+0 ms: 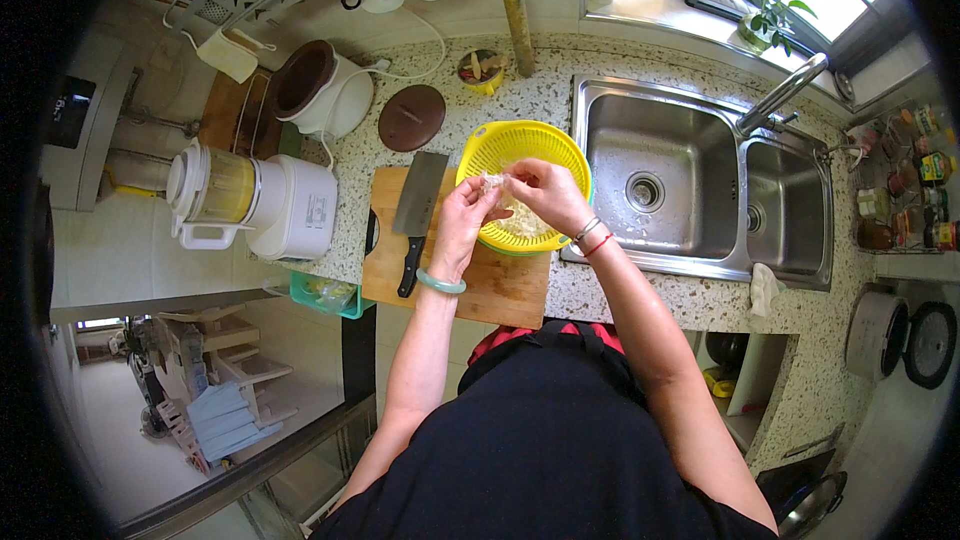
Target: The person stands at a kitchen counter and uses their hands to separate and fluff white shredded food items in a yellow colander. After handling the food for a while, they move the colander to the sink and rinse the contents under running water.
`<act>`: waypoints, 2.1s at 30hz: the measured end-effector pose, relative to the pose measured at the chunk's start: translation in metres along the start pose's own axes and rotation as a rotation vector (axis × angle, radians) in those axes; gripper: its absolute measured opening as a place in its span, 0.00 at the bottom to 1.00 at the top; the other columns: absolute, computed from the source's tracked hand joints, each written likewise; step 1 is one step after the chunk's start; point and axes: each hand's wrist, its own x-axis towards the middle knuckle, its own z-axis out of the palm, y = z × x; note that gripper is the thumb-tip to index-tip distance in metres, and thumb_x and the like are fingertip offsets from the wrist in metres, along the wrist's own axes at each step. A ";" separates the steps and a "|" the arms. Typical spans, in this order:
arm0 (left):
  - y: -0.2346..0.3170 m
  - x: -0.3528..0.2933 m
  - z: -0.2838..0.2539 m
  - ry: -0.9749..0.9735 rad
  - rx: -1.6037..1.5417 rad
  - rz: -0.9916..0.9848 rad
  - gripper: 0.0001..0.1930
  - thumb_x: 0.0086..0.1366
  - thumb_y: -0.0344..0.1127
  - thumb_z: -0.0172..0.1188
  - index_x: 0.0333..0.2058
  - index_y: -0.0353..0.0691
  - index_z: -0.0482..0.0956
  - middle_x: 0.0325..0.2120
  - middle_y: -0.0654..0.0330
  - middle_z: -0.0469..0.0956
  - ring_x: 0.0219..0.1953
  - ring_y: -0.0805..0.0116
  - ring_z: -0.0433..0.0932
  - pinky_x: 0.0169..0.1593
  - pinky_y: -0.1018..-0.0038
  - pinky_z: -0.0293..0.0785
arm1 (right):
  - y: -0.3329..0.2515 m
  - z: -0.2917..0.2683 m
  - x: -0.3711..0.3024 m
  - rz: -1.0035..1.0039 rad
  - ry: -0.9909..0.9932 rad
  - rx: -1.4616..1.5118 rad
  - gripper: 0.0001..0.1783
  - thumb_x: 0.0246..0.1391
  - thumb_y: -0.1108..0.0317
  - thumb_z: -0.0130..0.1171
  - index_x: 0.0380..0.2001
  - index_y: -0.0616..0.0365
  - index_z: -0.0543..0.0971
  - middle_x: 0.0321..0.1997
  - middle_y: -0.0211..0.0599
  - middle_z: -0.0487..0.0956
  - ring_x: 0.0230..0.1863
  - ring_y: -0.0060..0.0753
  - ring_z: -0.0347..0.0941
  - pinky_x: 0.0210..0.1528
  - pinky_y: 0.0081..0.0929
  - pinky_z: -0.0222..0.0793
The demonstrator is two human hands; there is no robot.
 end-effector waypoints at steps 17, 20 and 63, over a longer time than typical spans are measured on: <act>-0.004 -0.001 0.000 0.031 -0.025 -0.003 0.09 0.61 0.26 0.58 0.40 0.34 0.71 0.35 0.59 0.77 0.36 0.73 0.77 0.37 0.74 0.82 | -0.001 0.005 -0.003 -0.078 0.085 -0.176 0.08 0.44 0.71 0.61 0.24 0.66 0.76 0.23 0.42 0.79 0.25 0.28 0.77 0.30 0.23 0.72; 0.000 -0.003 0.003 0.023 -0.040 -0.011 0.09 0.61 0.26 0.58 0.40 0.34 0.72 0.35 0.59 0.77 0.36 0.73 0.78 0.38 0.73 0.82 | 0.013 0.008 -0.002 -0.019 0.152 -0.055 0.06 0.44 0.72 0.59 0.24 0.66 0.75 0.22 0.38 0.78 0.24 0.24 0.75 0.28 0.21 0.71; -0.007 0.009 0.010 0.099 0.096 0.089 0.08 0.59 0.25 0.61 0.37 0.32 0.75 0.32 0.60 0.79 0.33 0.77 0.77 0.38 0.81 0.77 | 0.001 0.007 0.001 -0.139 0.172 -0.276 0.07 0.41 0.72 0.62 0.22 0.64 0.75 0.21 0.46 0.77 0.25 0.45 0.76 0.28 0.33 0.72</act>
